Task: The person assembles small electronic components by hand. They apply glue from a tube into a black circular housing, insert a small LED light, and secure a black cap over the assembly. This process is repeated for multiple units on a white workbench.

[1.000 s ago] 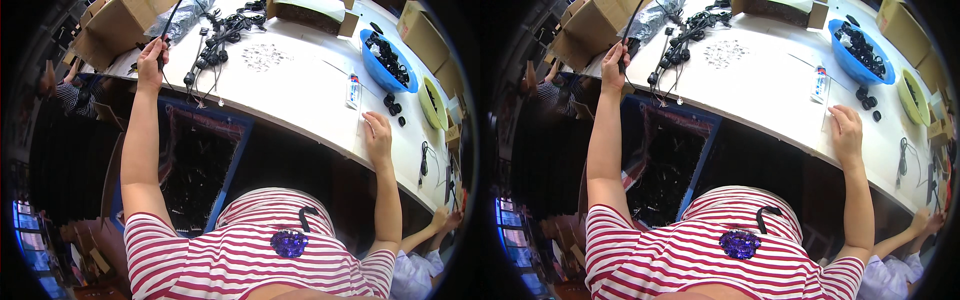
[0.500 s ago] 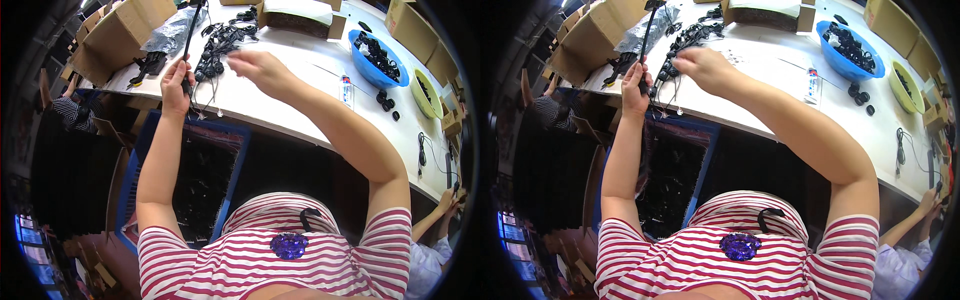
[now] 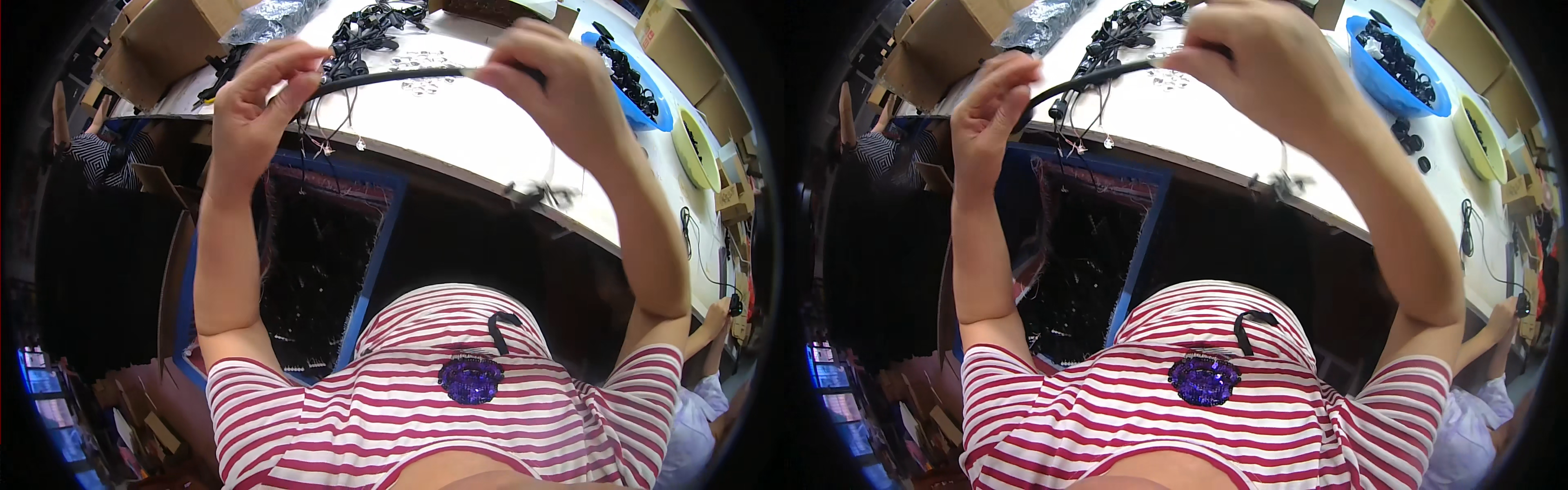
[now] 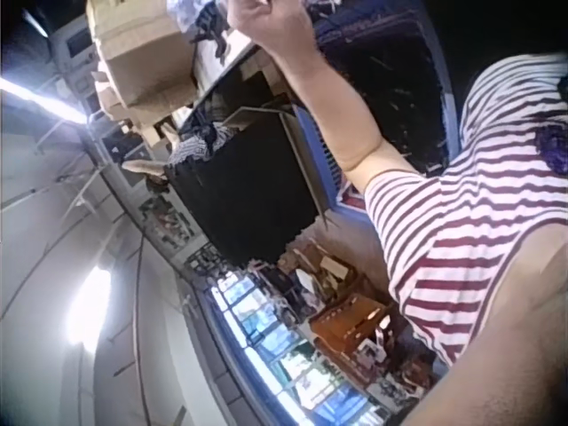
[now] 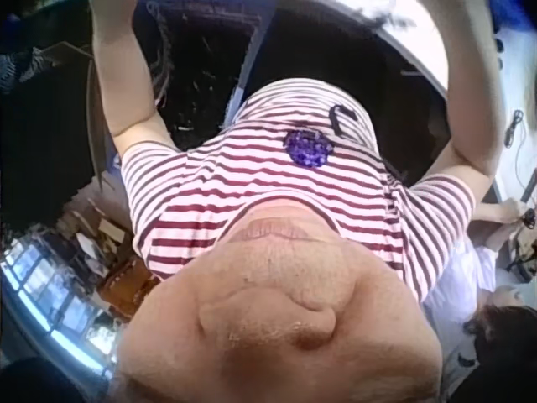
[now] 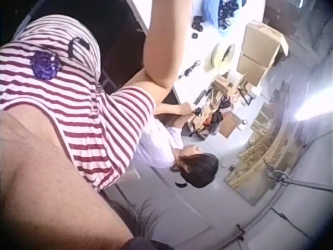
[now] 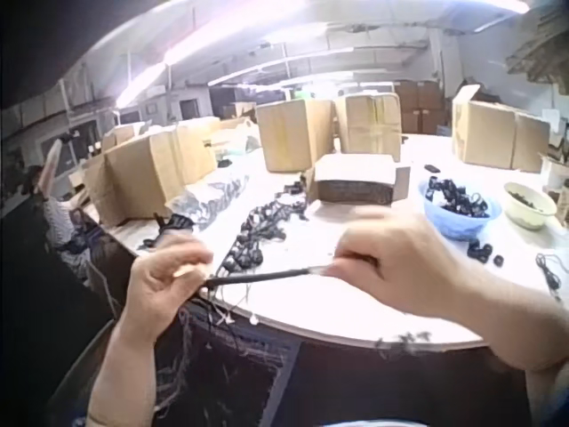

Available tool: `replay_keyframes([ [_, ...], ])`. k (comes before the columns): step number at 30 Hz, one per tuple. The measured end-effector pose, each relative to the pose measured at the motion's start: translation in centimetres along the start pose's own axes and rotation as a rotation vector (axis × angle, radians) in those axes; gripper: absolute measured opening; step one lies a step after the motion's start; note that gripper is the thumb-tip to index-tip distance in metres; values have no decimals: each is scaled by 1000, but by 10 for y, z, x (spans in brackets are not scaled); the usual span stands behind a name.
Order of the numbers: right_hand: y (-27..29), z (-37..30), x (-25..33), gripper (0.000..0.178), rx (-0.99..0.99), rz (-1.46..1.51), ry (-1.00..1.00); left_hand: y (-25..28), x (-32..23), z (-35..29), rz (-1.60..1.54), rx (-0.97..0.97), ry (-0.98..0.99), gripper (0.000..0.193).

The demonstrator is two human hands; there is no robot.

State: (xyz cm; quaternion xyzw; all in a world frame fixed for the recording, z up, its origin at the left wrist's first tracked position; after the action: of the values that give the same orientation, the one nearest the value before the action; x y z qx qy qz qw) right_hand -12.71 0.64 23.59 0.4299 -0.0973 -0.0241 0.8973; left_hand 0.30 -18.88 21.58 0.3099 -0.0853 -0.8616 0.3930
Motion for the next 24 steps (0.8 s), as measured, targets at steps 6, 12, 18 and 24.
replay_keyframes([
  [6, -22, -100, -23, 19, -179, 474, -584, -58, -9, -83, -670, -74, 343, 37],
  [12, -75, -194, -9, 15, -89, 1142, -952, -121, -12, -80, -1381, -379, 471, 62],
  [18, -96, -236, -10, 12, -199, 1454, -1057, -164, -46, -83, -1375, -322, 345, 61],
  [24, -108, -223, 11, 19, -17, 1320, -798, -145, -22, -80, -1377, -498, 455, 45],
])
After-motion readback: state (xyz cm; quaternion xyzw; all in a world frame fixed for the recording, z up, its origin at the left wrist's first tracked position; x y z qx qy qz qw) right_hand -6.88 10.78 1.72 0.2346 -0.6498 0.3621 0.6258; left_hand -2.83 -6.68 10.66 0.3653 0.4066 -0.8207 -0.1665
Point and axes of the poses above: each hand's wrist, its own z-axis towards the middle knuckle, its own y-axis out of the back of the hand, x = y × z, the point moved 5 cm from there along z, towards the middle knuckle, and after that the axes turned 2 degrees about -x, right-handed, at the moved point
